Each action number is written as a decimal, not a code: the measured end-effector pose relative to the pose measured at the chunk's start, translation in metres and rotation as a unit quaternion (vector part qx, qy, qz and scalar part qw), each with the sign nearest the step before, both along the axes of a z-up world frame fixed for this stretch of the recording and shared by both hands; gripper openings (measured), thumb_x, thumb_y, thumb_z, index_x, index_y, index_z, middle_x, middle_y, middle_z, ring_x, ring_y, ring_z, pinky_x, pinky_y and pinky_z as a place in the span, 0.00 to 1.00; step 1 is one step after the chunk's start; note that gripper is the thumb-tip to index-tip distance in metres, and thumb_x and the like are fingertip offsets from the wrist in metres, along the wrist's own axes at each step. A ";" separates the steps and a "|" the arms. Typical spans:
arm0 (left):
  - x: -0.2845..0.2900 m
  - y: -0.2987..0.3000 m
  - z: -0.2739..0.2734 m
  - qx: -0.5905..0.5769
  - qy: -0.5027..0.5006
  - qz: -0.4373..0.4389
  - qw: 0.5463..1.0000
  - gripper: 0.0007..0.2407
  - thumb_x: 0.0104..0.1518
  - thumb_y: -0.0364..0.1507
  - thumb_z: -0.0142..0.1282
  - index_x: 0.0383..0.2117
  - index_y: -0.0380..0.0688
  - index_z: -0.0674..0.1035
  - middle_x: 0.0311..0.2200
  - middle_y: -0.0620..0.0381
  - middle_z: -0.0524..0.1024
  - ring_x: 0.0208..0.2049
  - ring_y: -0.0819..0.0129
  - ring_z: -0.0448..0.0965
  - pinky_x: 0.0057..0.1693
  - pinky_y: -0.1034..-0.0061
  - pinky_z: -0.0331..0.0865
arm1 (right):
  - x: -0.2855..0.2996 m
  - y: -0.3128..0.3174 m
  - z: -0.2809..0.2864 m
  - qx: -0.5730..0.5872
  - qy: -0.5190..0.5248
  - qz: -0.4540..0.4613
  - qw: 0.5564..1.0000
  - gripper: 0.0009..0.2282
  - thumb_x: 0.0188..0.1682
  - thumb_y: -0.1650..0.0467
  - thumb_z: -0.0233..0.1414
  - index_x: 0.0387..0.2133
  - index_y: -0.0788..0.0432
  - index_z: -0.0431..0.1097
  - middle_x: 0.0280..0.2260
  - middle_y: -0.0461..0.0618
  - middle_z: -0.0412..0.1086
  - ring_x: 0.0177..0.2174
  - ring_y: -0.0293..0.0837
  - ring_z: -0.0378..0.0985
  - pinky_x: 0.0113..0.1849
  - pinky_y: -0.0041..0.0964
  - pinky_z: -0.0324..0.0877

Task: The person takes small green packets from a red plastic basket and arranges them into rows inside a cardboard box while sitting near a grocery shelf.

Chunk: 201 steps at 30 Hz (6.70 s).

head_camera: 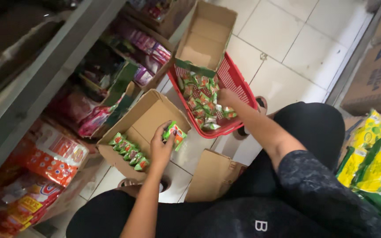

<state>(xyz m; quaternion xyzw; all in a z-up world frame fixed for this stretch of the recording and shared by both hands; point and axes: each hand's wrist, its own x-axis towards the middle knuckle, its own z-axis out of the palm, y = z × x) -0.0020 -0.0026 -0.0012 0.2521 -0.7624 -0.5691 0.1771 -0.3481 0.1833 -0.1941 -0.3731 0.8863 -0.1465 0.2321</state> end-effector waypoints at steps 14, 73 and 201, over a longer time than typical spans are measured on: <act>0.015 0.001 0.000 0.303 0.030 0.058 0.951 0.16 0.61 0.24 0.53 0.57 0.48 0.74 0.52 0.58 0.75 0.41 0.74 0.79 0.37 0.82 0.76 | 0.116 -0.023 0.262 -0.263 -0.443 0.051 0.856 0.12 0.46 0.75 0.56 0.44 0.62 0.69 0.36 0.47 0.77 0.35 0.34 0.78 0.35 0.28 0.72; 0.007 0.006 -0.001 0.140 0.123 0.031 0.982 0.07 0.60 0.28 0.61 0.40 0.39 0.79 0.38 0.59 0.79 0.43 0.75 0.76 0.53 0.78 0.69 | 0.176 -0.032 0.264 -0.220 -0.349 0.069 0.908 0.15 0.48 0.73 0.60 0.47 0.67 0.71 0.42 0.49 0.75 0.41 0.35 0.75 0.44 0.31 0.70; 0.020 0.001 0.005 0.077 0.106 0.040 0.991 0.02 0.56 0.21 0.62 0.30 0.34 0.83 0.33 0.55 0.80 0.37 0.71 0.79 0.46 0.77 0.72 | 0.197 -0.035 0.263 -0.184 -0.224 0.129 0.948 0.29 0.39 0.61 0.66 0.51 0.64 0.67 0.44 0.57 0.72 0.44 0.48 0.76 0.46 0.40 0.70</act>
